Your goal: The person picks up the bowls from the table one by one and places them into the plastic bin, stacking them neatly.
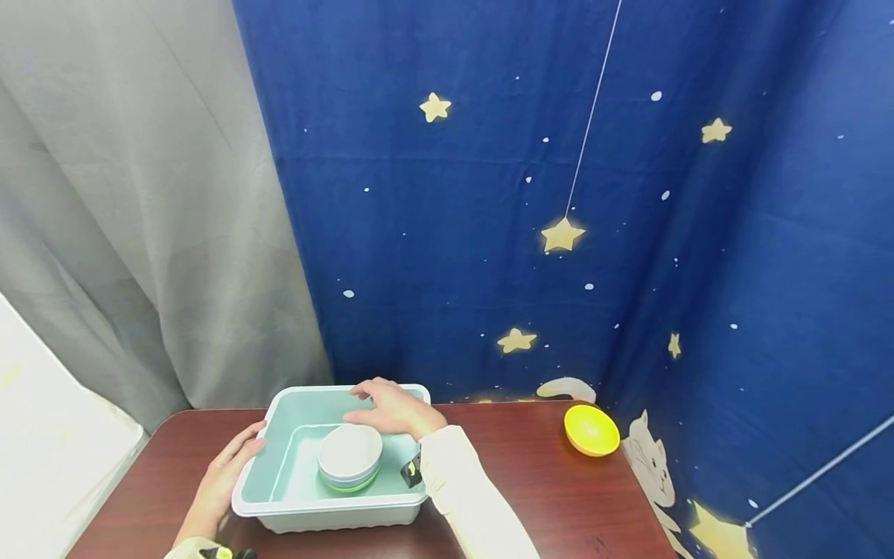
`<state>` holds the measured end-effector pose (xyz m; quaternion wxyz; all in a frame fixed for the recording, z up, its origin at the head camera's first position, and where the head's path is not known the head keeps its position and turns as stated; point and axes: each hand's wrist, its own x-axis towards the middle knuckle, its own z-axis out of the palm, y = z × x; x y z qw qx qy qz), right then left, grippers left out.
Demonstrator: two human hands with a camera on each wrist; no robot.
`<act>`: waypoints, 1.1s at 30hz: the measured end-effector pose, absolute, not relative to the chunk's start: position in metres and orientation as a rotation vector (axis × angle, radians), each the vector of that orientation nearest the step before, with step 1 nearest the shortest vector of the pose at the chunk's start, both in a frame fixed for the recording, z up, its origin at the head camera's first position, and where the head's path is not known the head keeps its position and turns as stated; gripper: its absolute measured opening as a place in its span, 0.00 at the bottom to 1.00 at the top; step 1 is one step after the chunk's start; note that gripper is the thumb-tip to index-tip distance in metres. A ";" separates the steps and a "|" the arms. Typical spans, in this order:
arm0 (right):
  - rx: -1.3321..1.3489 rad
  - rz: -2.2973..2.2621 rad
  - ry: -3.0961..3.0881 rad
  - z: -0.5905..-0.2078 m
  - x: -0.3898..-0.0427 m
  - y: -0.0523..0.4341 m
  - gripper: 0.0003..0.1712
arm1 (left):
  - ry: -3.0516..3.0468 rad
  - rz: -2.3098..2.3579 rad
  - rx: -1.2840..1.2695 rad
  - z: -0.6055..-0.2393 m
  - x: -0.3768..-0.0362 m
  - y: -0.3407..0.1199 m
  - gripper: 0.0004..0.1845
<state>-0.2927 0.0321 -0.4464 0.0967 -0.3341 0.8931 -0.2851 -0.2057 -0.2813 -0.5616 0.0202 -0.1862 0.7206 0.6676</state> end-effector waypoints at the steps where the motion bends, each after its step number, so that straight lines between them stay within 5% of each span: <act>1: -0.986 -0.840 2.657 -0.446 -0.293 0.034 0.31 | 2.233 2.076 -0.573 -0.562 -0.206 -0.281 0.39; 33: -0.770 -0.988 2.936 -0.437 -0.307 0.143 0.26 | 2.318 2.024 -0.589 -0.555 -0.205 -0.281 0.37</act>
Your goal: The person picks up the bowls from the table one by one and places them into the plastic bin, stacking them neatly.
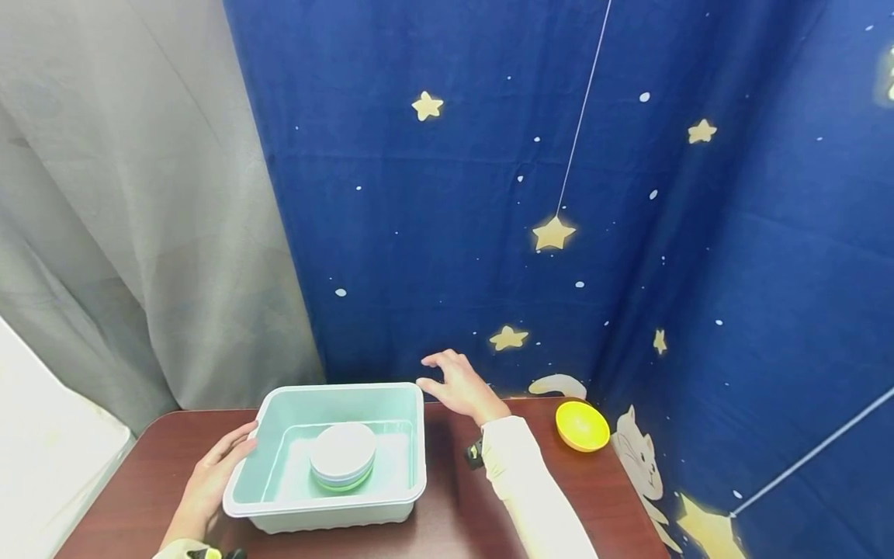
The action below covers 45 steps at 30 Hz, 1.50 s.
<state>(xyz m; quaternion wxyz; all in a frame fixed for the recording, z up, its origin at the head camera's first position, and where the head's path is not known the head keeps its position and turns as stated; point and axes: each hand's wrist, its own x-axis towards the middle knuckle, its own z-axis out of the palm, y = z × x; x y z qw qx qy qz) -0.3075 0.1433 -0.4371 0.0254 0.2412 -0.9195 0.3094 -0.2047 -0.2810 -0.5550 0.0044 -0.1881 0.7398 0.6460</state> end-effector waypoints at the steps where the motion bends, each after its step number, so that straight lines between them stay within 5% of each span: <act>1: 0.737 0.947 -2.847 -0.438 -0.308 0.147 0.27 | 2.317 2.019 -0.592 -0.555 -0.205 -0.281 0.37; 33: 0.178 0.695 -2.856 -0.466 -0.305 0.274 0.36 | 2.260 2.007 -0.580 -0.556 -0.206 -0.283 0.39; 45: -0.023 0.690 -2.935 -0.481 -0.302 0.313 0.49 | 2.316 1.910 -0.597 -0.549 -0.207 -0.280 0.41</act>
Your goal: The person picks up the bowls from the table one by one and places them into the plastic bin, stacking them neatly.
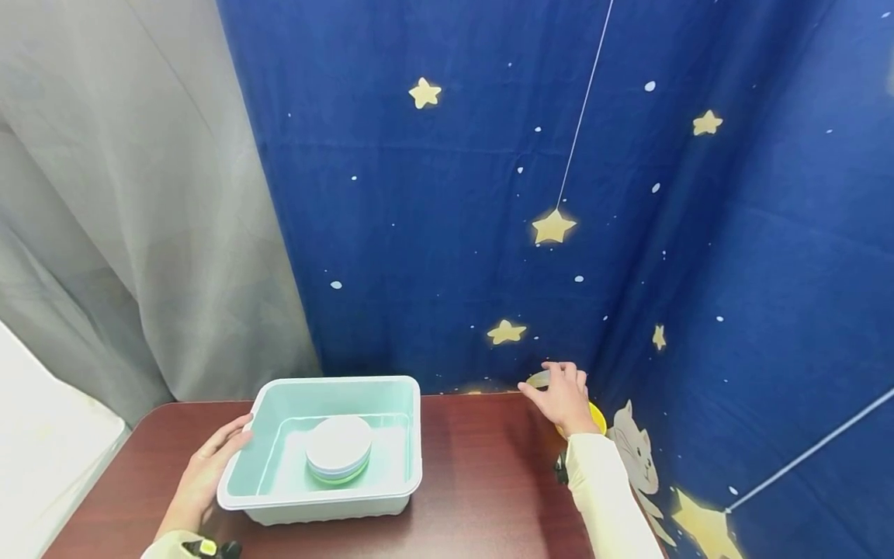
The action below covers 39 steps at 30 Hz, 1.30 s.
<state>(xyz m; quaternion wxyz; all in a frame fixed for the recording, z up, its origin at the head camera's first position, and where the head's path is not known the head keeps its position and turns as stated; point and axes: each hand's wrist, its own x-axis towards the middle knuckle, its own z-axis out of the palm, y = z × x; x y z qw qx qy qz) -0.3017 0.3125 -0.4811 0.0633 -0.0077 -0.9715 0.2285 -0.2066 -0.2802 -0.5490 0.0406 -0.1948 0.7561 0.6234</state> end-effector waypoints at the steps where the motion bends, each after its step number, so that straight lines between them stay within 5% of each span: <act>1: -0.038 0.695 -2.937 -0.482 -0.301 0.314 0.50 | 2.310 1.912 -0.600 -0.549 -0.207 -0.280 0.41; 39: -0.566 0.746 -2.826 -0.542 -0.290 0.353 0.59 | 2.259 1.991 -0.615 -0.551 -0.207 -0.281 0.38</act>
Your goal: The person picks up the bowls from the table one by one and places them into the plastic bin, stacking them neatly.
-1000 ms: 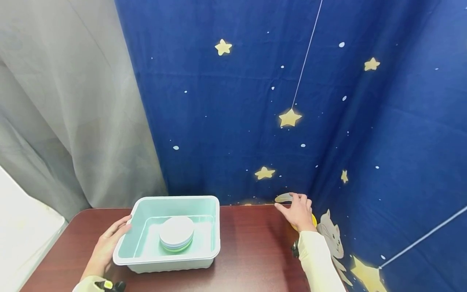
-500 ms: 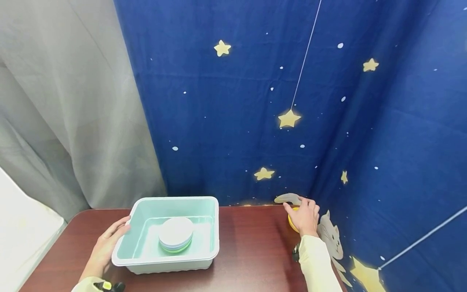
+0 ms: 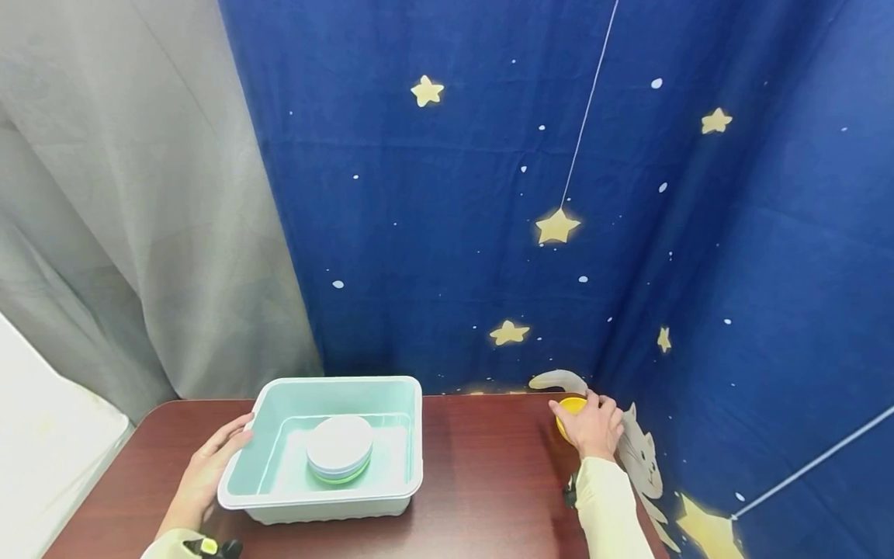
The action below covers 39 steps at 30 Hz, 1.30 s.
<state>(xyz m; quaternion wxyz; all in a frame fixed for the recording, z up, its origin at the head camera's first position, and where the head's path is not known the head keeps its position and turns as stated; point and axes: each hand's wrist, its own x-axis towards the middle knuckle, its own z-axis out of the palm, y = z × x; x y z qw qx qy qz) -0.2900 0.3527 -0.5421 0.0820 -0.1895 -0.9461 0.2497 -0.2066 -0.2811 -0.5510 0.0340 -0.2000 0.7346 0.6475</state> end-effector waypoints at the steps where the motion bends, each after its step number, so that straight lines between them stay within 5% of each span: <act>1: -0.579 0.757 -2.841 -0.543 -0.290 0.353 0.60 | 2.258 1.989 -0.616 -0.551 -0.207 -0.281 0.38; 16: -0.605 0.770 -2.969 -0.553 -0.287 0.356 0.68 | 2.230 2.004 -0.628 -0.555 -0.204 -0.281 0.40; 39: -0.669 0.756 -2.957 -0.565 -0.299 0.359 0.64 | 2.240 2.092 -0.587 -0.557 -0.208 -0.282 0.34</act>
